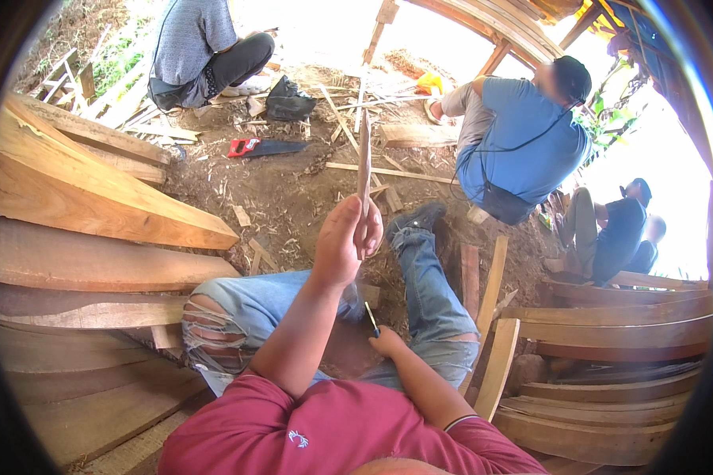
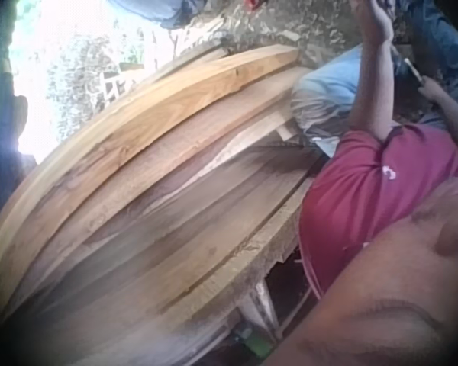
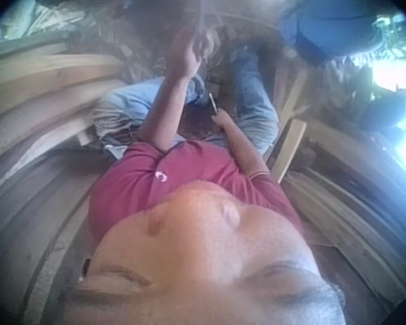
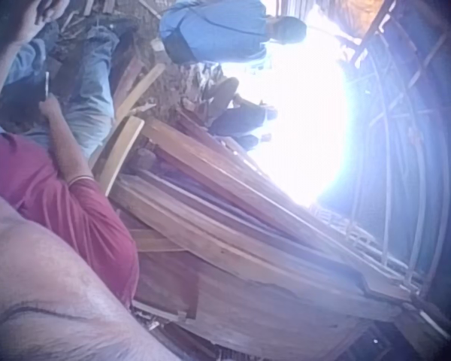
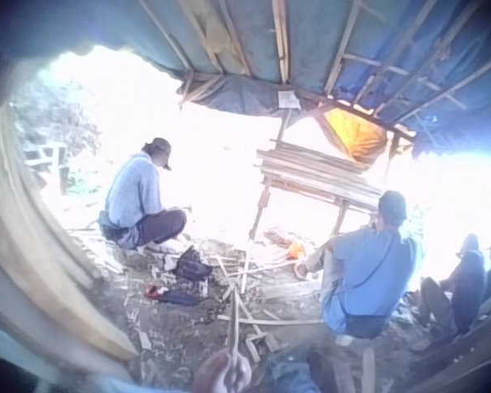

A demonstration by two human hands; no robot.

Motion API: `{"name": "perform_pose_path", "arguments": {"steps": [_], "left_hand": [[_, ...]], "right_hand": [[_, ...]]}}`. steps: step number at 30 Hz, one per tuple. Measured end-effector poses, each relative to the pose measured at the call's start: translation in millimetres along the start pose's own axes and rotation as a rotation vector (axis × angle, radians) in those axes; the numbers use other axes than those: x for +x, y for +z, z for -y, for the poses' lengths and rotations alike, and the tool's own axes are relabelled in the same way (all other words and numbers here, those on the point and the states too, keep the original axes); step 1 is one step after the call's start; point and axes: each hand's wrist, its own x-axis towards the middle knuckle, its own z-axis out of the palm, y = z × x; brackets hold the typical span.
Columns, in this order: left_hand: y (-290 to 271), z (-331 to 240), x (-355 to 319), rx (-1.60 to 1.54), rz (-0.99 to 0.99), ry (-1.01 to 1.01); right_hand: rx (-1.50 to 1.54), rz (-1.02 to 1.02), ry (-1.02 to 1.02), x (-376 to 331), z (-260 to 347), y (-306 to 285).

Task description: The person sits on the ground and uses a knife to carve and shape a small wooden stick held between their feet. They repeatedly scrape the wood and occasionally lift it to inspect the progress.

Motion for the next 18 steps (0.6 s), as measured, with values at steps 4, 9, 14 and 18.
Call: {"name": "perform_pose_path", "arguments": {"steps": [4,9,14,18], "left_hand": [[-1.3,-1.2,0.3,-0.058,0.009,-0.005],[2.5,-3.9,0.5,-0.115,0.026,-0.016],[1.1,-5.0,1.0,-0.13,0.028,-0.021],[1.9,-2.8,2.3,-0.128,0.025,-0.018]], "right_hand": [[0.01,-0.01,0.005,1.9,0.0,3.0],[-0.015,-0.024,0.0,4.6,-4.0,5.6],[-0.012,0.01,-0.005,0.8,2.3,1.1],[-0.015,0.01,0.006,3.6,-4.1,2.1]]}}
